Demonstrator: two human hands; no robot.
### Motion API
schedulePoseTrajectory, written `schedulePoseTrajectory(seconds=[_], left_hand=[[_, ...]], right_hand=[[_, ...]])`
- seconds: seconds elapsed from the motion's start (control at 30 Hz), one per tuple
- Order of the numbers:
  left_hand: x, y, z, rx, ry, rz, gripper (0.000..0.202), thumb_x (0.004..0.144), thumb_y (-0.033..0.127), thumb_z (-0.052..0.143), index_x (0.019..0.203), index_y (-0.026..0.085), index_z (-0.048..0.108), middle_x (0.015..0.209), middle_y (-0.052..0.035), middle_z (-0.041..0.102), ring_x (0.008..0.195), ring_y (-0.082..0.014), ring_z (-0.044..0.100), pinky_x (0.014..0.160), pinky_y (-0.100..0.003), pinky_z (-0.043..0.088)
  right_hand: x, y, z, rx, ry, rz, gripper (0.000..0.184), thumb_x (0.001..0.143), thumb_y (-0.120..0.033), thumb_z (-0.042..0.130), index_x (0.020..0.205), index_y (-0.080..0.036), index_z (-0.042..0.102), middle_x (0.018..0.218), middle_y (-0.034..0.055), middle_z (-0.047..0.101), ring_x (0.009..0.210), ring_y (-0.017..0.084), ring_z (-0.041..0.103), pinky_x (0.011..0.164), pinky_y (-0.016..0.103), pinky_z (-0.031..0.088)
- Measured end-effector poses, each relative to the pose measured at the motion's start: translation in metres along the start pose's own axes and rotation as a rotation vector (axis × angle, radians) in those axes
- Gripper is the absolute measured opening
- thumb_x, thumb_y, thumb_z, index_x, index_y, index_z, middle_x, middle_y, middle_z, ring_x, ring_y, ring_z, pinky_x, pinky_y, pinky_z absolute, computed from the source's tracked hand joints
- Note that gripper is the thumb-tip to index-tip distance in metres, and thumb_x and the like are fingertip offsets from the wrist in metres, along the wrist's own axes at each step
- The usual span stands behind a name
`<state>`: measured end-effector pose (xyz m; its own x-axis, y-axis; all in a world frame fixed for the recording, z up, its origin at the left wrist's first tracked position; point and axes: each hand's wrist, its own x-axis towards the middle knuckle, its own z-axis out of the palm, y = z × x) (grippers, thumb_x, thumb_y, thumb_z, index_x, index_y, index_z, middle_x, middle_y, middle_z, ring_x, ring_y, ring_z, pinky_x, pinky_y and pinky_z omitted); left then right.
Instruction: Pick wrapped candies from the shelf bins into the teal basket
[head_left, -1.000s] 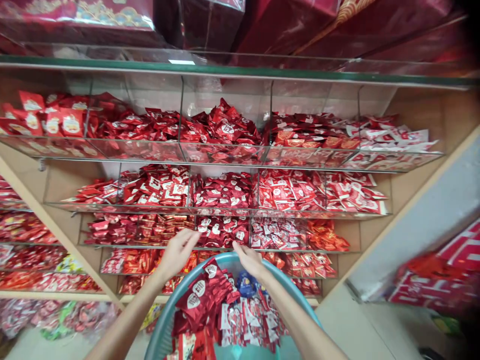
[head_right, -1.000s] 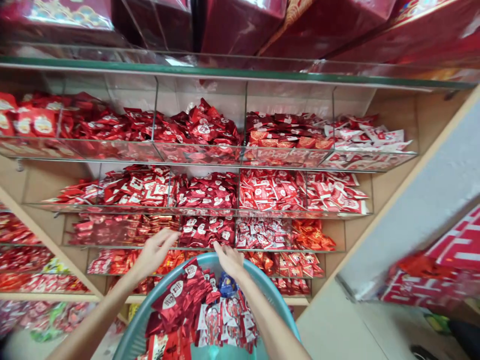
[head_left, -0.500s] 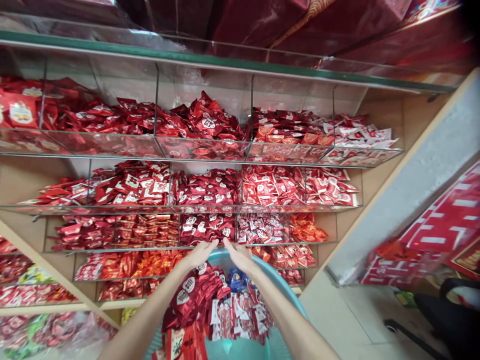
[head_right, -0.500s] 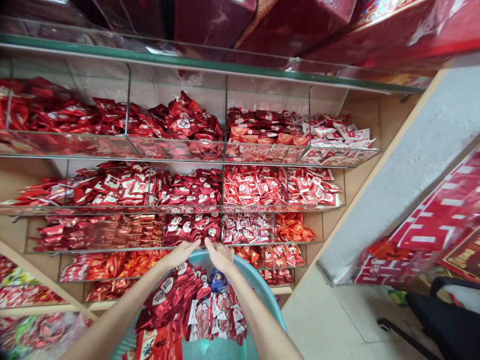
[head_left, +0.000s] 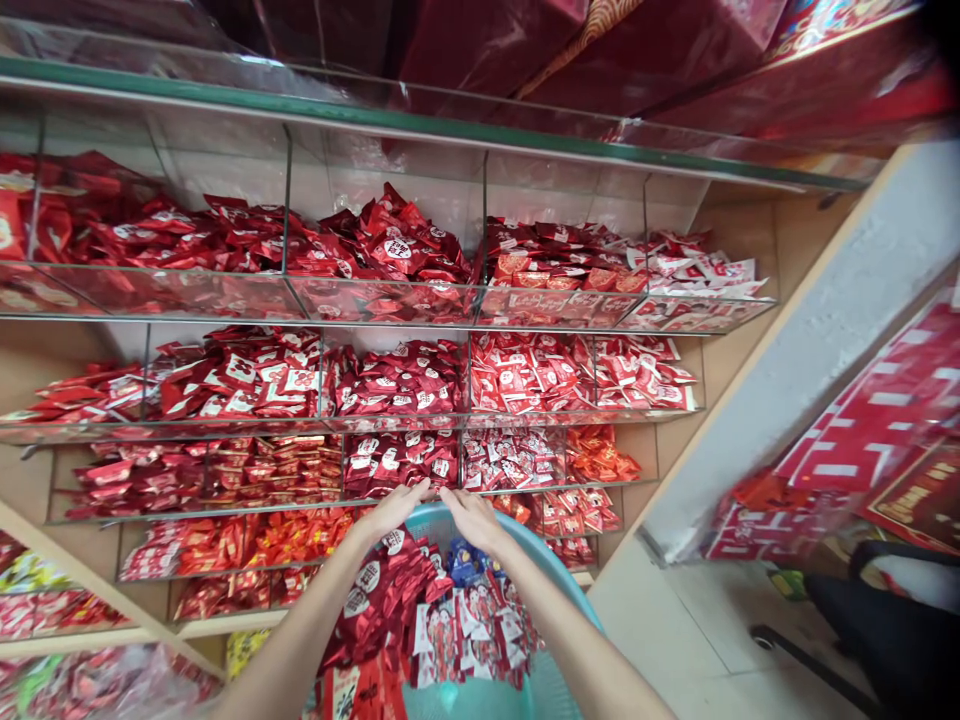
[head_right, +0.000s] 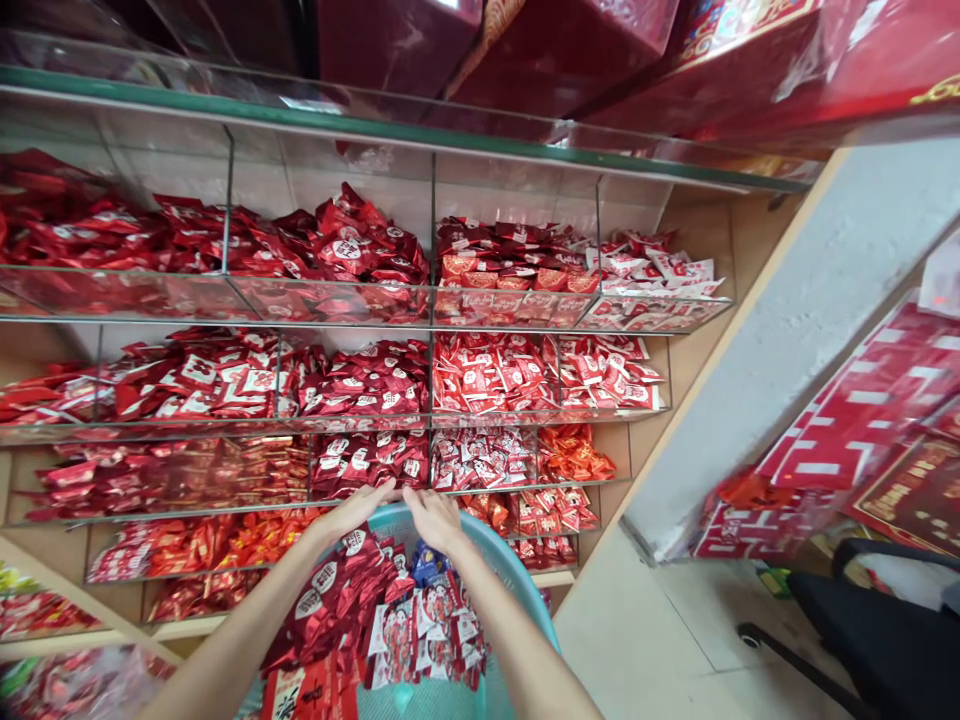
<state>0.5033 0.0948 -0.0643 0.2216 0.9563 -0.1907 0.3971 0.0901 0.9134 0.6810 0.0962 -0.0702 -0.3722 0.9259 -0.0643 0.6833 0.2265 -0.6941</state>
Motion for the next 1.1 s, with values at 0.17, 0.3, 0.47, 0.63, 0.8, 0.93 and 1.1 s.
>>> schedulePoseTrajectory(seconds=[0.17, 0.3, 0.47, 0.63, 0.8, 0.93, 1.1], left_hand=[[0.004, -0.005, -0.002, -0.059, -0.054, -0.072, 0.066, 0.073, 0.067, 0.039, 0.111, 0.018, 0.062, 0.115, -0.0077, 0.06, 0.11, -0.0244, 0.052, 0.099, -0.032, 0.03], [0.005, -0.006, -0.005, -0.105, -0.068, -0.134, 0.065, 0.071, 0.069, 0.041, 0.109, 0.021, 0.063, 0.113, -0.0076, 0.062, 0.111, -0.0243, 0.051, 0.098, -0.031, 0.032], [0.002, -0.004, -0.004, -0.127, -0.096, -0.159, 0.07, 0.069, 0.071, 0.041, 0.115, 0.022, 0.059, 0.1, -0.0078, 0.067, 0.095, -0.0252, 0.06, 0.089, -0.034, 0.039], [0.001, 0.003, -0.001, 0.019, 0.016, -0.13, 0.069, 0.067, 0.073, 0.04, 0.106, 0.021, 0.065, 0.111, -0.0064, 0.063, 0.105, -0.026, 0.055, 0.093, -0.032, 0.037], [0.001, 0.009, 0.0, 0.059, 0.055, -0.159, 0.071, 0.067, 0.074, 0.038, 0.102, 0.02, 0.067, 0.106, -0.007, 0.065, 0.104, -0.0265, 0.055, 0.094, -0.032, 0.037], [0.002, 0.009, 0.001, 0.052, 0.063, -0.164, 0.071, 0.067, 0.074, 0.038, 0.101, 0.02, 0.068, 0.108, -0.0071, 0.064, 0.106, -0.0271, 0.054, 0.095, -0.032, 0.036], [0.002, 0.007, 0.003, 0.03, 0.058, -0.13, 0.068, 0.068, 0.073, 0.038, 0.101, 0.021, 0.068, 0.113, -0.0052, 0.062, 0.106, -0.026, 0.054, 0.095, -0.032, 0.035]], right_hand=[[-0.001, 0.007, -0.004, 0.1, 0.055, -0.097, 0.049, 0.087, -0.05, 0.027, 0.101, -0.021, 0.063, 0.1, 0.0025, 0.066, 0.093, 0.018, 0.057, 0.082, 0.027, 0.04], [0.007, 0.024, -0.026, 0.108, 0.214, -0.098, 0.035, 0.084, -0.033, 0.035, 0.093, -0.018, 0.065, 0.096, 0.0018, 0.067, 0.088, 0.016, 0.058, 0.079, 0.023, 0.042], [0.031, 0.063, -0.074, 0.015, 0.498, 0.159, 0.037, 0.08, -0.024, 0.034, 0.101, -0.013, 0.062, 0.099, 0.0107, 0.065, 0.088, 0.02, 0.058, 0.079, 0.029, 0.041], [0.054, 0.085, -0.096, -0.03, 0.594, 0.309, 0.026, 0.076, -0.029, 0.045, 0.082, -0.017, 0.068, 0.08, 0.0108, 0.067, 0.081, 0.021, 0.06, 0.068, 0.027, 0.04], [0.067, 0.086, -0.092, 0.016, 0.592, 0.327, 0.021, 0.07, -0.03, 0.056, 0.054, -0.018, 0.064, 0.065, 0.0093, 0.066, 0.073, 0.02, 0.06, 0.061, 0.024, 0.038], [0.07, 0.083, -0.086, 0.13, 0.629, 0.333, 0.015, 0.065, -0.026, 0.058, 0.053, -0.018, 0.061, 0.058, 0.0057, 0.063, 0.064, 0.018, 0.058, 0.057, 0.024, 0.036], [0.051, 0.073, -0.091, 0.336, 0.685, 0.231, 0.026, 0.066, -0.039, 0.054, 0.055, -0.016, 0.059, 0.052, 0.002, 0.059, 0.055, 0.014, 0.052, 0.054, 0.023, 0.037]])
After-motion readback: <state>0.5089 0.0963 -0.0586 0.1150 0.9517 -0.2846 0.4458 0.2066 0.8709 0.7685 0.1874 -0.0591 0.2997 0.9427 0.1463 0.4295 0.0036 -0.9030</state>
